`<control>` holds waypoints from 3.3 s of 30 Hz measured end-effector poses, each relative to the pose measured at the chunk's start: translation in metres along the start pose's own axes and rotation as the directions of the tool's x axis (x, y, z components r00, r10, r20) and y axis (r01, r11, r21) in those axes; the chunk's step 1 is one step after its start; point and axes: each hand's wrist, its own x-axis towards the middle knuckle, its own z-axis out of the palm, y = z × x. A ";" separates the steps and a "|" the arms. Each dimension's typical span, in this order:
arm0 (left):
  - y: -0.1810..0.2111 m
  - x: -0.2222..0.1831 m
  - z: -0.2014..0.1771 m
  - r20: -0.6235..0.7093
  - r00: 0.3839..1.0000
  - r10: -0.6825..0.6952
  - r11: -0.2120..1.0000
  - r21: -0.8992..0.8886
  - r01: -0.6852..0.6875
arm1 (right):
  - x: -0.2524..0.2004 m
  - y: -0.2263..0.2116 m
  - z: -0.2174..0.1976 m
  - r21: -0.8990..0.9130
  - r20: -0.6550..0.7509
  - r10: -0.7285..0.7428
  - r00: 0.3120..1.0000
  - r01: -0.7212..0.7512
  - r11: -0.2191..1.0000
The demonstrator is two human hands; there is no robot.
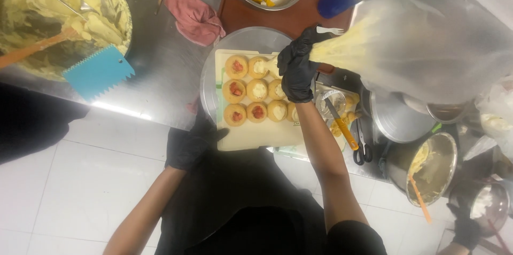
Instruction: Piping yellow cream into hollowed-out round pastries on a tray.
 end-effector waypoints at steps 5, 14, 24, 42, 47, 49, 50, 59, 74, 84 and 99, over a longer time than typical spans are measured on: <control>-0.007 0.003 0.005 0.019 0.999 -0.039 0.999 -0.027 0.040 | -0.004 -0.012 0.015 0.127 0.114 -0.124 0.986 0.109 0.986; -0.024 0.005 0.019 0.068 0.997 -0.021 0.957 -0.288 0.040 | -0.012 0.045 0.046 0.068 0.177 0.109 0.978 -0.123 0.990; -0.057 0.008 0.042 0.213 0.973 -0.085 0.838 -0.514 0.185 | -0.009 0.043 0.056 -0.038 0.187 0.184 0.965 -0.180 0.983; -0.026 0.005 0.019 0.130 0.990 -0.056 0.870 -0.481 0.112 | 0.007 0.045 0.043 0.006 0.183 0.205 0.961 -0.210 0.978; -0.043 0.000 0.032 0.408 0.885 -0.224 0.587 -0.669 0.456 | 0.001 0.045 0.033 -0.058 0.182 0.168 0.969 -0.160 0.985; -0.042 0.001 0.031 0.224 0.968 -0.110 0.748 -0.623 0.229 | 0.007 0.056 0.023 0.099 0.222 0.231 0.947 -0.258 0.961; -0.036 0.003 0.027 0.223 0.969 -0.110 0.748 -0.623 0.229 | 0.008 0.059 0.023 0.099 0.223 0.231 0.947 -0.258 0.961; -0.024 0.008 0.019 0.150 0.989 -0.012 0.772 -0.627 0.104 | -0.003 0.049 0.032 0.074 0.183 0.131 0.974 -0.146 0.987; -0.046 0.010 0.035 0.208 0.977 -0.040 0.777 -0.609 0.161 | -0.003 0.054 0.031 -0.047 0.263 0.202 0.943 -0.197 0.979; -0.059 0.012 0.044 0.229 0.973 -0.026 0.723 -0.668 0.177 | 0.000 0.045 0.042 -0.116 0.344 0.220 0.913 -0.192 0.975; -0.073 0.017 0.057 0.282 0.958 -0.046 0.714 -0.662 0.229 | 0.031 0.097 0.001 0.292 0.212 0.237 0.948 -0.293 0.911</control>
